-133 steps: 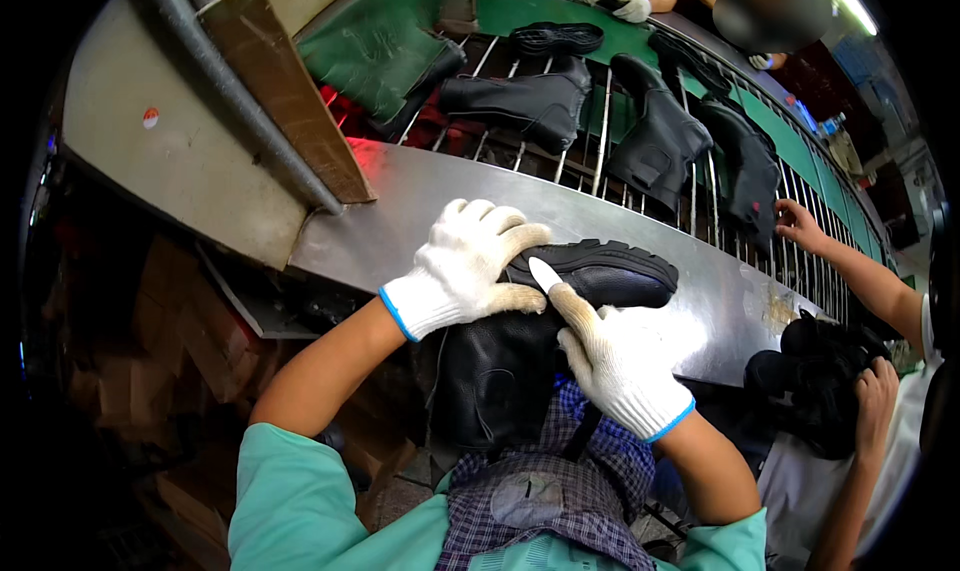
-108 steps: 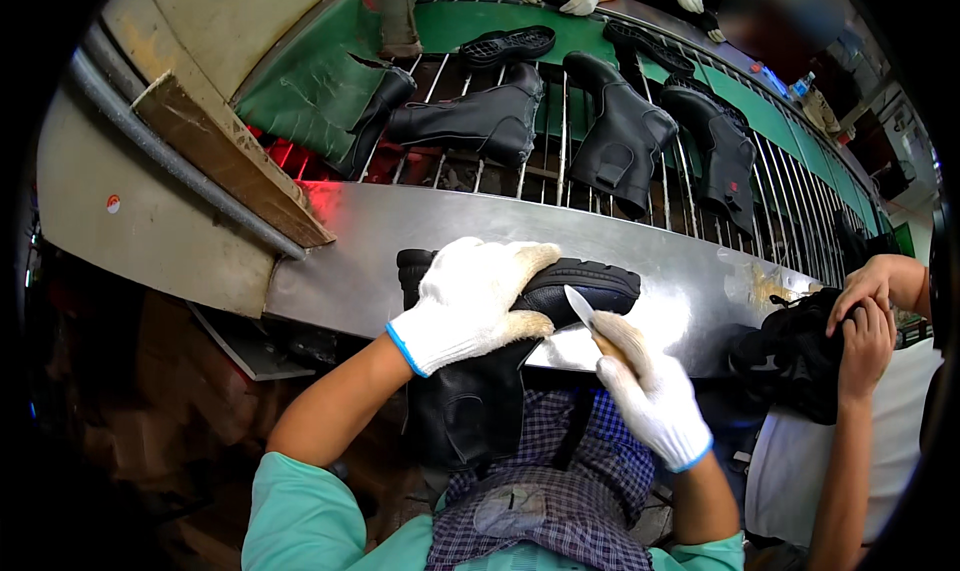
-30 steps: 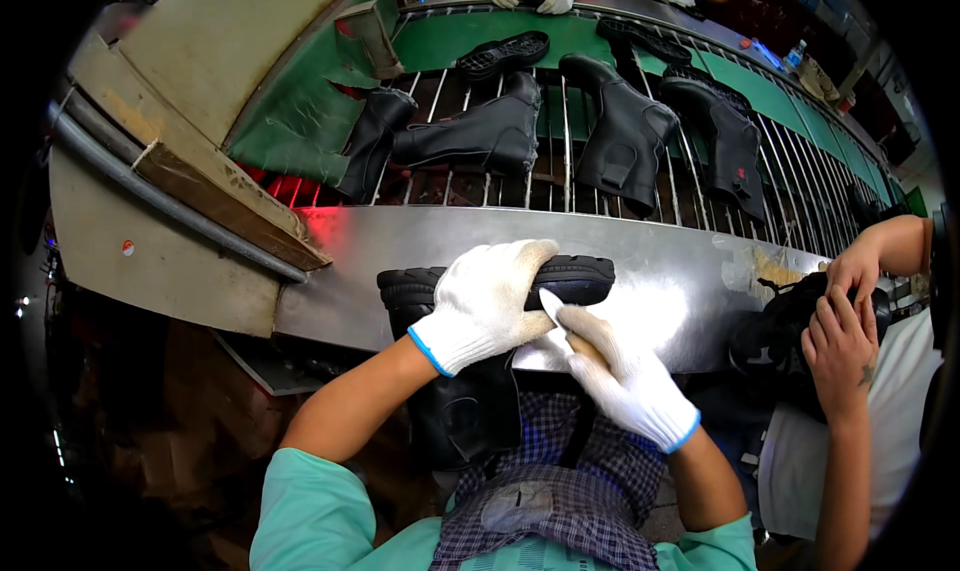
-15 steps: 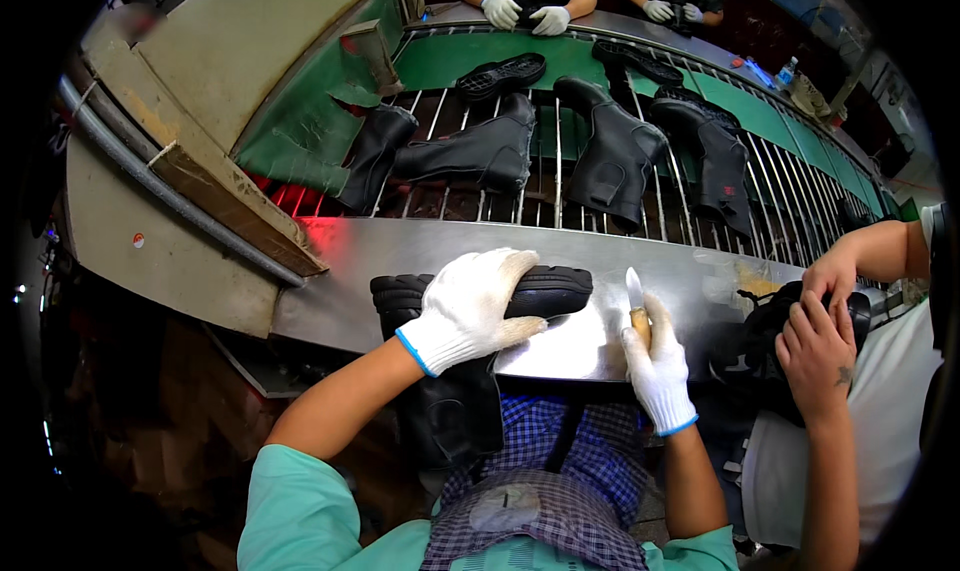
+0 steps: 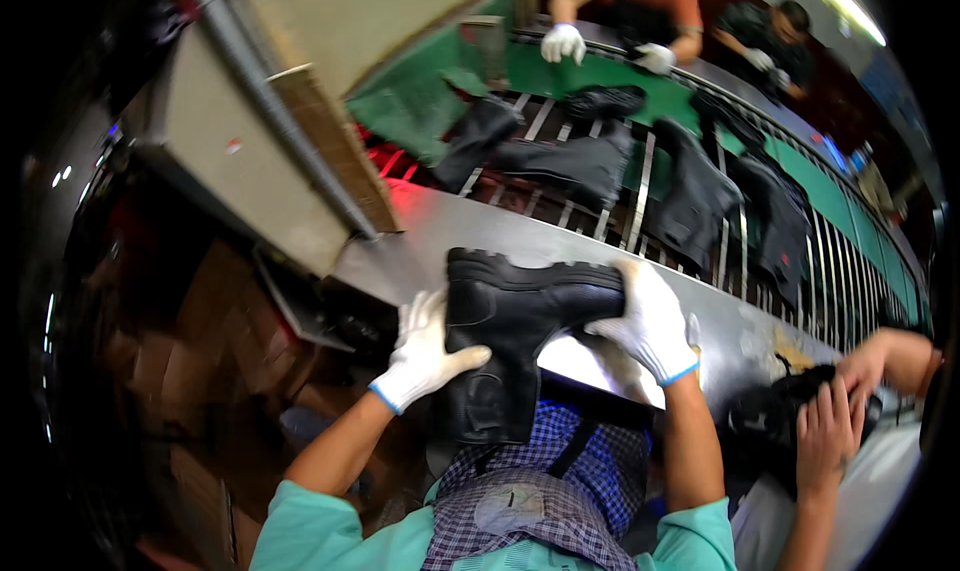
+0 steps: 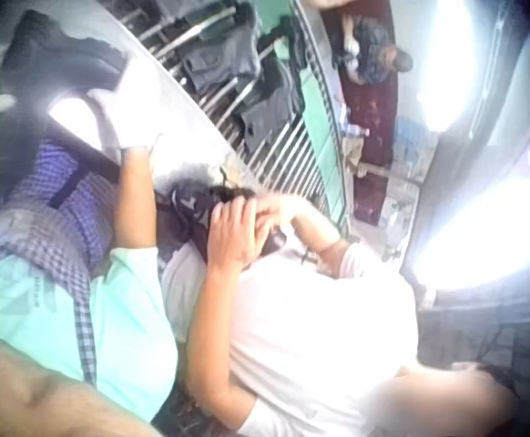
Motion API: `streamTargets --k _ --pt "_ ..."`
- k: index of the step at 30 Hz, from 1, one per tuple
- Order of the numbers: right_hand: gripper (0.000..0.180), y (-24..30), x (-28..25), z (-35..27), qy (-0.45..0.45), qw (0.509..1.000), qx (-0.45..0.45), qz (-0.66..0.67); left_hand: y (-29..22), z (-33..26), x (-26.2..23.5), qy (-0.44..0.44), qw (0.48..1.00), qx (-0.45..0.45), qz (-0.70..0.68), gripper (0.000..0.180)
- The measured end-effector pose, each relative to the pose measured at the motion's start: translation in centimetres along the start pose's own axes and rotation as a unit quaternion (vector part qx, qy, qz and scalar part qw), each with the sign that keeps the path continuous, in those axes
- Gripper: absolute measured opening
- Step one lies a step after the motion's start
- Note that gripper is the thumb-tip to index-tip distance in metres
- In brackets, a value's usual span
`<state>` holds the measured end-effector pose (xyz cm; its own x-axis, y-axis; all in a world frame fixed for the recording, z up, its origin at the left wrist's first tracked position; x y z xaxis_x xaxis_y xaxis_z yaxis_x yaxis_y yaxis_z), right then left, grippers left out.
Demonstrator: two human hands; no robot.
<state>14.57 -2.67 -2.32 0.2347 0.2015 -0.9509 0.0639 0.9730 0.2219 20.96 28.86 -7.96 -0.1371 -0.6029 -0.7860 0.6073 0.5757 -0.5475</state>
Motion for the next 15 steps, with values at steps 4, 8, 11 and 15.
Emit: streamTargets --k 4,8,11,15 --pt "0.082 0.9 0.4 -2.0 -0.043 0.998 0.034 0.037 2.4 1.2 -0.4 0.029 0.928 -0.296 -0.224 0.091" --pt "0.088 0.6 2.7 -5.5 -0.053 0.976 0.12 0.171 -4.4 8.0 -7.9 -0.01 0.956 -0.132 -0.26 0.075" --pt "0.069 -1.0 4.2 -7.8 0.0 0.97 0.11 0.215 -9.8 11.3 -10.2 0.023 0.988 -0.078 -0.134 0.077" --pt "0.042 -2.6 0.8 -5.9 -0.043 0.957 0.096 0.272 -16.5 14.0 -9.8 0.07 0.994 0.005 -0.079 0.079"
Point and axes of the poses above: each hand's wrist, its own z-axis towards the middle knuckle, its own x-axis out of the palm, y = z × x, the point moved 9 cm from there along z, towards the middle knuckle, and after that the axes turned 14 degrees about -z, right-handed, at the moved point
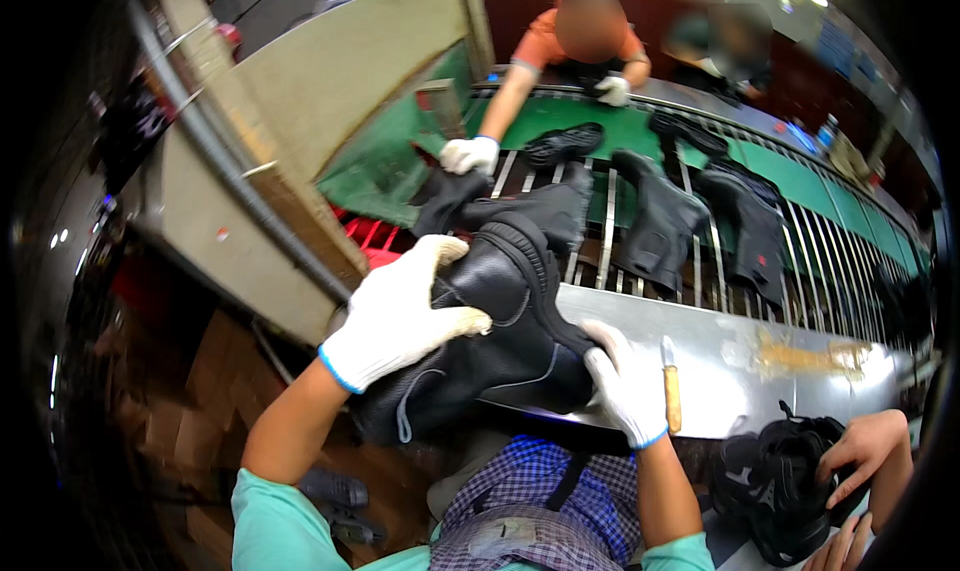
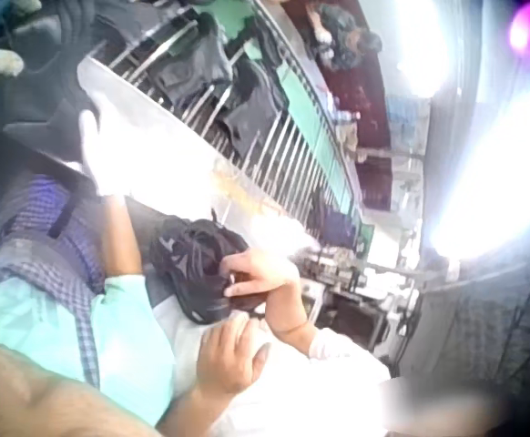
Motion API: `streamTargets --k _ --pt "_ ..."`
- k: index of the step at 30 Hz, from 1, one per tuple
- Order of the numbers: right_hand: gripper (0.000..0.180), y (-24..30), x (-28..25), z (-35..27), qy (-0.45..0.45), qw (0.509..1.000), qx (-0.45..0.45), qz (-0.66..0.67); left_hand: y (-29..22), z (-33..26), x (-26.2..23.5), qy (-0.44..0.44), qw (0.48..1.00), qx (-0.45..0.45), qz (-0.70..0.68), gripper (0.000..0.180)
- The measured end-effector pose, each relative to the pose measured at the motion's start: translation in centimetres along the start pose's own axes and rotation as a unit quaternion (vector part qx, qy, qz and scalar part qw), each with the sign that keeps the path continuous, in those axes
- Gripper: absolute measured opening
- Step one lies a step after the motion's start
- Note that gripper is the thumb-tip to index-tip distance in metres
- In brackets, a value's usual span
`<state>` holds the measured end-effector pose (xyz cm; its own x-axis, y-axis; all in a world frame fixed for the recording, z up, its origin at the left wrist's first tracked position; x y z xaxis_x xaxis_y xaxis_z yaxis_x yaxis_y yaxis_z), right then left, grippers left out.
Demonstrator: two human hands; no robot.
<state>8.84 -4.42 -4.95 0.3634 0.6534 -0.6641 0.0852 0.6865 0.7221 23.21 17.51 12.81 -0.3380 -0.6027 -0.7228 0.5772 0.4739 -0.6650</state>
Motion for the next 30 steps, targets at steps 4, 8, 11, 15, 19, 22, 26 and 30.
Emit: streamTargets --k 4,8,11,15,19,22,26,30 --pt "0.057 3.3 -3.3 4.6 -0.011 0.992 -0.051 0.111 -4.6 1.5 1.1 0.048 0.996 0.063 0.037 0.076" --pt "0.068 3.4 -3.9 6.2 0.018 0.995 0.043 0.083 -7.3 2.8 2.7 0.089 0.988 0.117 0.052 0.073" --pt "0.071 5.3 -3.8 6.0 -0.046 0.994 0.037 0.087 -7.8 2.4 2.6 0.046 0.982 0.158 0.089 0.072" --pt "0.072 4.2 -6.0 4.5 -0.063 0.985 -0.024 0.158 -10.4 1.8 3.9 0.078 0.967 0.235 0.067 0.067" --pt "0.108 5.0 -8.9 0.8 -0.072 0.896 -0.089 0.429 -14.7 -1.1 5.6 0.165 0.945 0.277 0.056 0.061" --pt "0.112 4.4 -10.3 -3.4 -0.098 0.911 -0.132 0.378 -16.1 -3.6 8.2 0.216 0.935 0.271 0.076 0.05" --pt "0.098 5.2 -11.7 -7.1 -0.131 0.873 -0.223 0.413 -18.4 -7.9 9.0 0.133 0.878 0.459 0.038 0.041" --pt "0.071 5.9 -11.7 -9.6 -0.149 0.877 -0.204 0.408 -18.3 -11.1 9.5 0.042 0.811 0.577 0.086 0.04"
Point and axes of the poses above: each hand's wrist, its own z-axis towards the middle knuckle, its own x-axis out of the palm, y = z × x, the point moved 9 cm from there along z, towards the middle knuckle, and after that the axes turned 14 degrees about -z, right-handed, at the moved point
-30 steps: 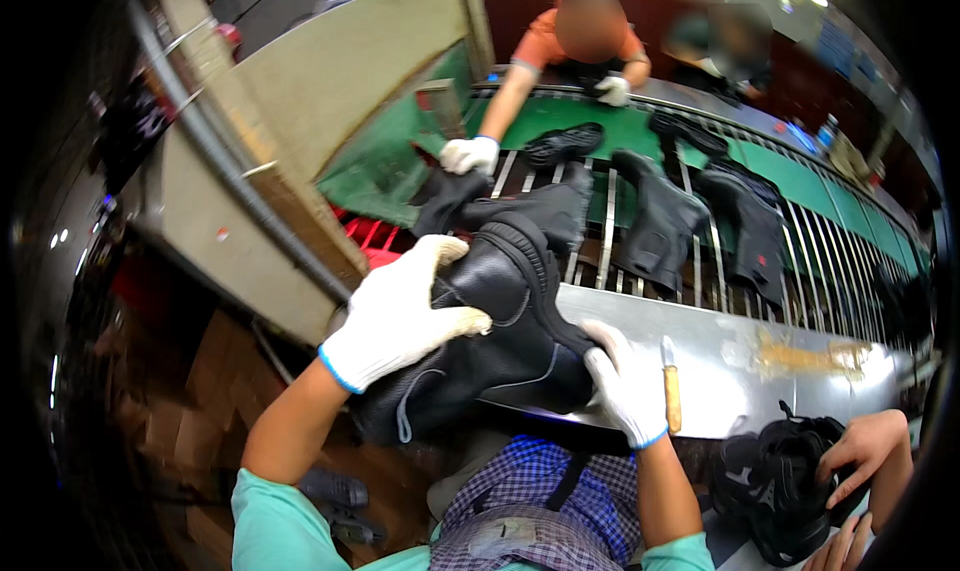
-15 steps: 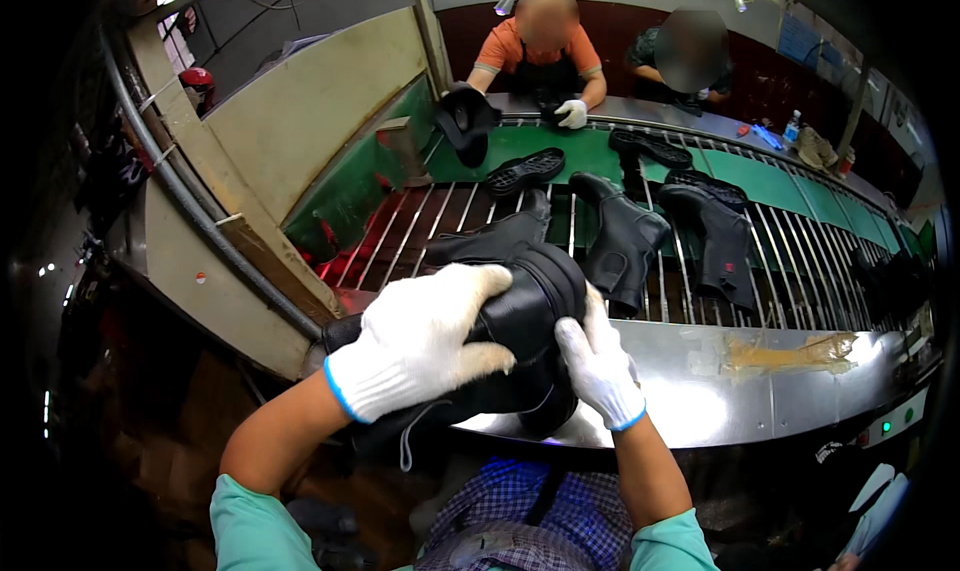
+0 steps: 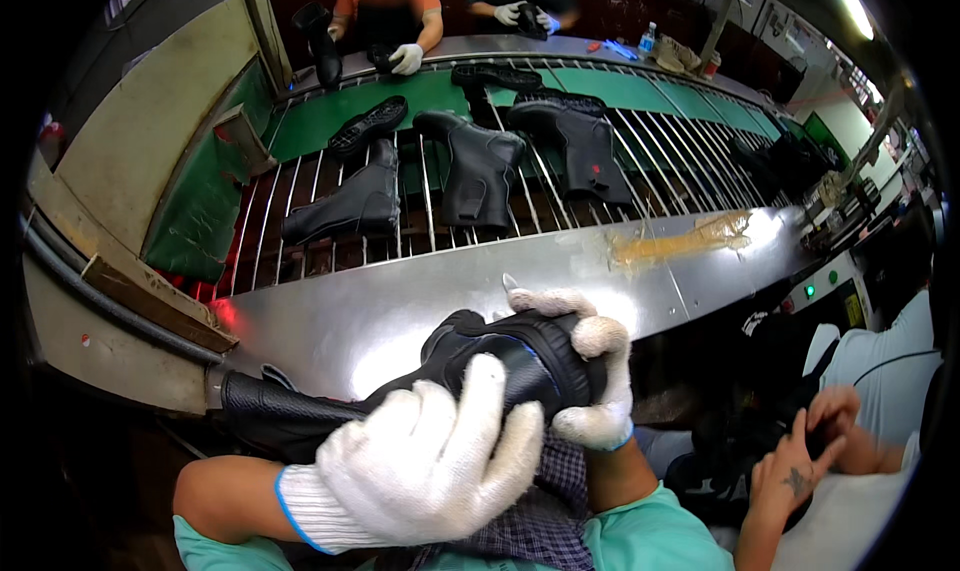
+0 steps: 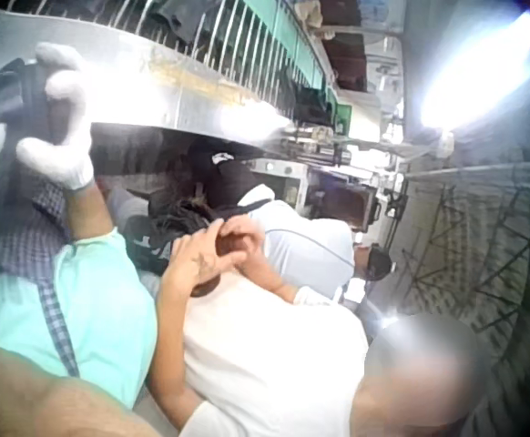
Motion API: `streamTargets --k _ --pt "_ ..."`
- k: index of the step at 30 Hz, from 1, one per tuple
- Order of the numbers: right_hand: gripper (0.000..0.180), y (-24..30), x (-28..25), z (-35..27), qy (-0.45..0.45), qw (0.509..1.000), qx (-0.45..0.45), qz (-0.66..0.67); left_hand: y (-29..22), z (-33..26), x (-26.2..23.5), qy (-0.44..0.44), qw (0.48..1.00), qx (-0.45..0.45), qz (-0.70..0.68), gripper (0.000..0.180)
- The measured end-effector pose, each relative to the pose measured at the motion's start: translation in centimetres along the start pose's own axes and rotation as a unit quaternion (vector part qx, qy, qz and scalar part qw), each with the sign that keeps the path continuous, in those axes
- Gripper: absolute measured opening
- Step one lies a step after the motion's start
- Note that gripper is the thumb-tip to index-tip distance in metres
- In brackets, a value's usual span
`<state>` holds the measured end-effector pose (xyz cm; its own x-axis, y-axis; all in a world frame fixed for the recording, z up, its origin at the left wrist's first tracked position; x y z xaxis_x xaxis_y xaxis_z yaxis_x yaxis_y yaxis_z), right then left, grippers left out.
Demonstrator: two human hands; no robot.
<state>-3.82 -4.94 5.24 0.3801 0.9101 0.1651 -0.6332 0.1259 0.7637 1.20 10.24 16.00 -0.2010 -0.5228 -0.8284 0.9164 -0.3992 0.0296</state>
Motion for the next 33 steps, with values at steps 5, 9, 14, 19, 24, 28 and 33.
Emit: streamTargets --k 5,9,14,19,24,28,33 --pt "0.052 2.4 1.8 -2.5 -0.024 0.999 0.045 -0.013 -3.0 -2.0 -1.0 0.046 0.998 -0.002 -0.044 0.041" --pt "0.05 4.1 3.4 -5.5 -0.038 0.998 -0.017 -0.053 -1.0 -3.7 -3.3 0.199 0.876 -0.159 -0.41 0.047" --pt "0.047 4.0 3.4 -9.6 -0.051 0.996 -0.022 -0.066 9.4 -16.9 5.5 0.111 0.617 -0.559 -0.543 0.048" --pt "0.04 4.1 4.7 -10.8 -0.032 0.993 0.029 -0.111 -1.4 -24.0 20.4 -0.118 0.089 -0.588 -0.795 0.051" --pt "0.075 2.4 3.8 -12.1 -0.009 0.945 0.212 -0.248 1.3 -19.6 16.0 -0.071 0.158 -0.589 -0.789 0.059" --pt "0.062 -3.5 4.5 -13.9 -0.045 0.944 0.297 -0.134 3.2 -18.7 13.8 -0.039 0.296 -0.567 -0.768 0.063" --pt "0.061 -7.7 6.0 -18.1 -0.045 0.91 0.411 -0.035 2.1 -21.9 14.2 -0.043 0.283 -0.632 -0.72 0.066"
Point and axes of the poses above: each hand's wrist, its own z-axis towards the middle knuckle, its own x-axis out of the palm, y = z × x, the point moved 9 cm from there along z, towards the middle knuckle, and after that the axes turned 14 degrees about -z, right-handed, at the moved point
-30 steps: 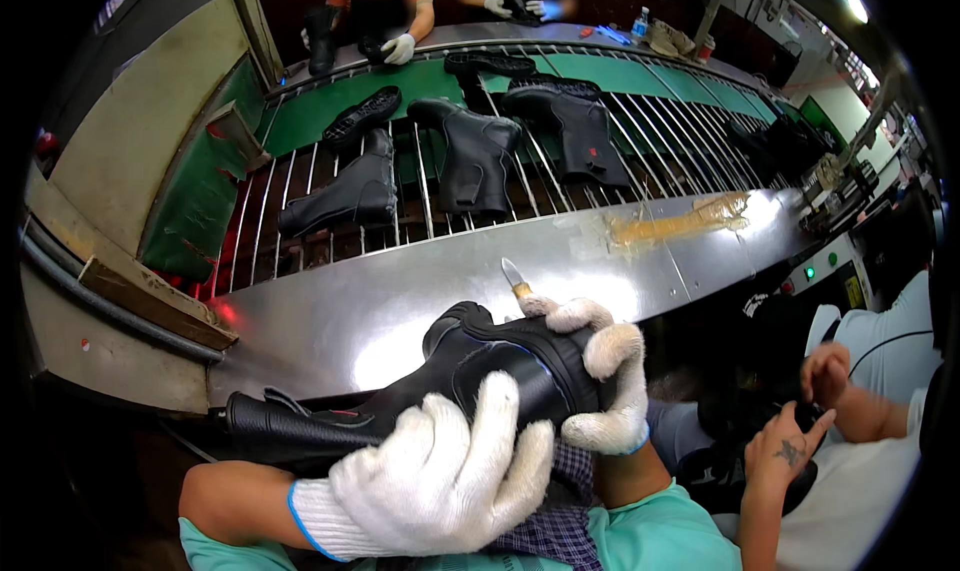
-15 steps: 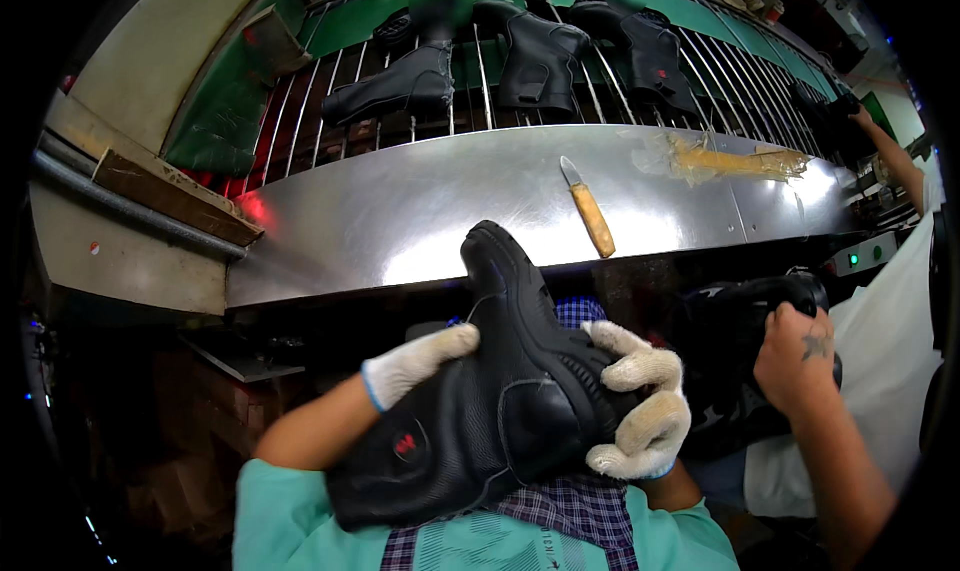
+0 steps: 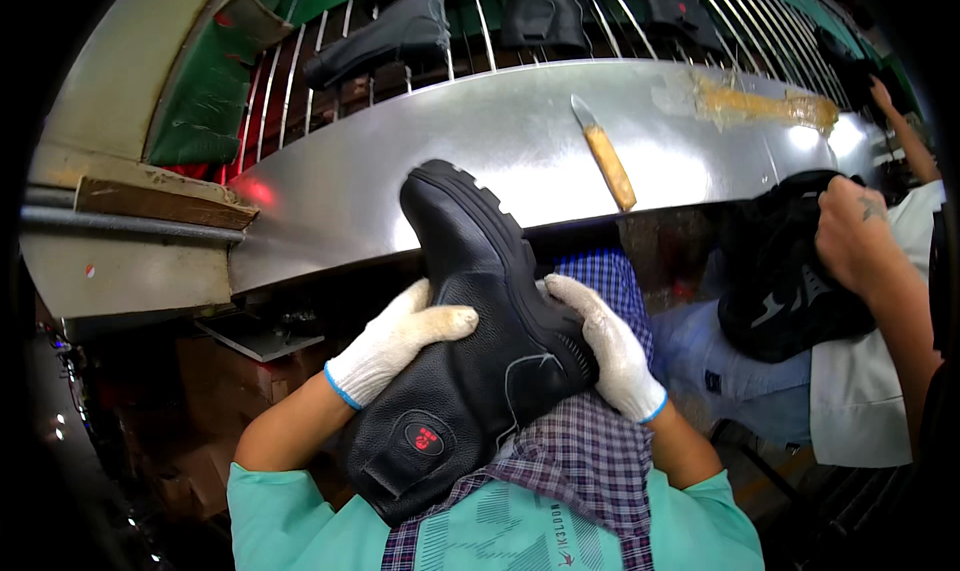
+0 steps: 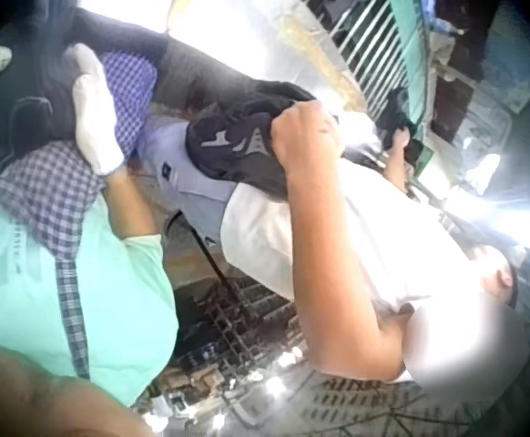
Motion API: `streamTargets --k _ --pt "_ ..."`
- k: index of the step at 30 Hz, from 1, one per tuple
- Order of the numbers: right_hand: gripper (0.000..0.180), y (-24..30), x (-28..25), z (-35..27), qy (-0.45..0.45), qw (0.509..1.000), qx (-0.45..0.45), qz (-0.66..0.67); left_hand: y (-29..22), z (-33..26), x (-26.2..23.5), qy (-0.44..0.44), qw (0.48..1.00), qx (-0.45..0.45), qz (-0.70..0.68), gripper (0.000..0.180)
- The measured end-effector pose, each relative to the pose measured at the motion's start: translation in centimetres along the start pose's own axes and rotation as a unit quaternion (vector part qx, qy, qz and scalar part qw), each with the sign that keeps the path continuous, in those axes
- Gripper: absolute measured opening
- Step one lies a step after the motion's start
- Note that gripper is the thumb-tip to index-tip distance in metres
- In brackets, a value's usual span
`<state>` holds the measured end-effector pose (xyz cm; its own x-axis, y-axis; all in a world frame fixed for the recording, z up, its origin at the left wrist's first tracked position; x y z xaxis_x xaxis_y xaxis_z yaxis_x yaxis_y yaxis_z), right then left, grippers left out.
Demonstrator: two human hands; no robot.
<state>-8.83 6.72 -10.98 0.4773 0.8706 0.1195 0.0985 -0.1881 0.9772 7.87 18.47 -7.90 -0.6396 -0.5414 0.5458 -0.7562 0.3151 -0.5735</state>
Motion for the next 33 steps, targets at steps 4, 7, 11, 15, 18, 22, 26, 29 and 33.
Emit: streamTargets --k 4,7,11,15,18,22,26,29,33 --pt "0.059 -0.6 1.1 -0.3 0.001 0.997 0.063 0.034 3.3 1.4 -2.8 -0.035 0.978 -0.088 -0.185 0.065" --pt "0.053 -0.5 0.9 -0.5 -0.021 0.996 0.084 -0.037 8.0 3.5 -7.5 -0.019 0.863 -0.216 -0.456 0.063" --pt "0.055 0.0 -0.1 -0.3 -0.049 0.985 0.041 -0.158 2.7 1.8 -0.9 -0.046 0.973 -0.086 -0.209 0.061" --pt "0.058 1.6 -0.1 0.1 -0.039 0.958 0.036 -0.283 0.0 0.7 1.0 -0.064 0.996 0.004 -0.056 0.061" --pt "0.059 1.6 -0.1 0.2 -0.026 0.941 0.052 -0.333 -0.3 0.8 1.0 -0.049 0.997 0.005 -0.055 0.062" --pt "0.052 2.1 -0.5 1.1 0.013 0.936 0.089 -0.34 -0.2 0.5 0.5 -0.049 0.998 -0.006 -0.044 0.065" --pt "0.046 0.4 -1.5 1.8 0.004 0.986 0.101 -0.132 0.2 0.5 0.0 -0.027 0.997 -0.014 -0.068 0.066" --pt "0.049 2.4 -1.1 2.4 0.061 0.975 0.081 -0.196 0.5 0.3 -0.7 -0.027 0.996 -0.027 -0.085 0.067" --pt "0.055 2.3 -1.3 2.9 0.097 0.963 0.118 -0.221 1.7 0.2 -2.4 0.0 0.991 -0.036 -0.127 0.068"
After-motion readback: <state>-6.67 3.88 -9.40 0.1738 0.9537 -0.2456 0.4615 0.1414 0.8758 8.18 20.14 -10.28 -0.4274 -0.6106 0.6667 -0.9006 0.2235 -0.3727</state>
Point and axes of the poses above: each hand's wrist, its own z-axis towards the middle knuckle, its own x-axis out of the palm, y = z × x, the point moved 9 cm from there along z, towards the middle knuckle, and after that the axes turned 14 degrees about -z, right-handed, at the moved point
